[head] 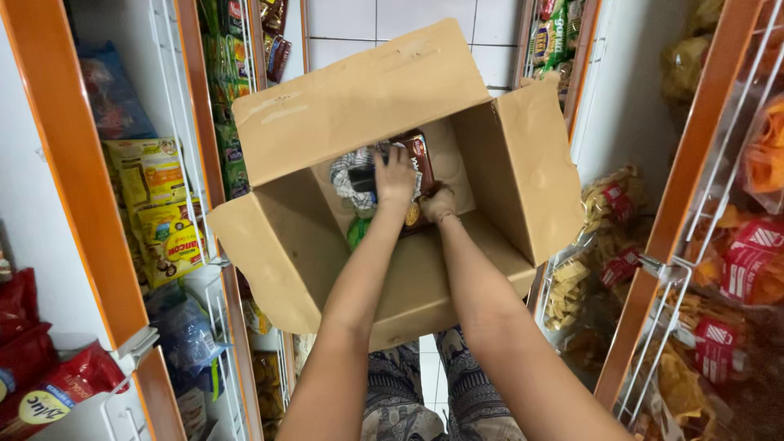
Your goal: The person wipes a store shelf with a cloth, then picks up biscuit boxes from a cardboard box on the floor, scans them with a handheld scanner, and places them onto the shelf alongside other products.
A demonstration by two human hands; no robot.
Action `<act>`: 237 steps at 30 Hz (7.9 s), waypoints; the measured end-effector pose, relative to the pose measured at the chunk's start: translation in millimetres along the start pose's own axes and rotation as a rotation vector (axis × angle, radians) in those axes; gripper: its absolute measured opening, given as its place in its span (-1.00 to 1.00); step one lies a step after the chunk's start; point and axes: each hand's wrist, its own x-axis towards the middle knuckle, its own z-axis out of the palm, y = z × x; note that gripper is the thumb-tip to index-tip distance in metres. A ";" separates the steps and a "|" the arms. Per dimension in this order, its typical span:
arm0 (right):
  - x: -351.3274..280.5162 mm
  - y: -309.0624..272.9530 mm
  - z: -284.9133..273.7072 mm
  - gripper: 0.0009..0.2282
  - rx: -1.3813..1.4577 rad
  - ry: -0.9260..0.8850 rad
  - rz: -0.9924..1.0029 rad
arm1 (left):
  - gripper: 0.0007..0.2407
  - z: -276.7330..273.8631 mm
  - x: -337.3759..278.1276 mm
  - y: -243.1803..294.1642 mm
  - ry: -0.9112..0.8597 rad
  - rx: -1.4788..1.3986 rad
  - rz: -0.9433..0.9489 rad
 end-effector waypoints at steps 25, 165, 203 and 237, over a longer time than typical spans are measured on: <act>-100.5 -103.6 -164.4 -0.53 -0.201 0.225 -0.453 | -0.27 15.4 -50.8 -25.1 0.270 -0.960 -0.388; -1008.5 -576.2 -264.9 -0.69 0.983 -0.912 -2.070 | -0.53 -534.0 -1070.4 -156.1 2.254 -0.112 -0.810; -997.6 -576.3 -246.9 -0.88 0.753 -0.339 -2.351 | -0.89 -534.1 -1082.6 -168.2 1.930 0.539 -1.263; -813.8 -442.6 -213.2 -0.79 0.784 -0.163 -2.291 | -0.59 -456.1 -898.8 -103.0 1.803 -0.196 -0.681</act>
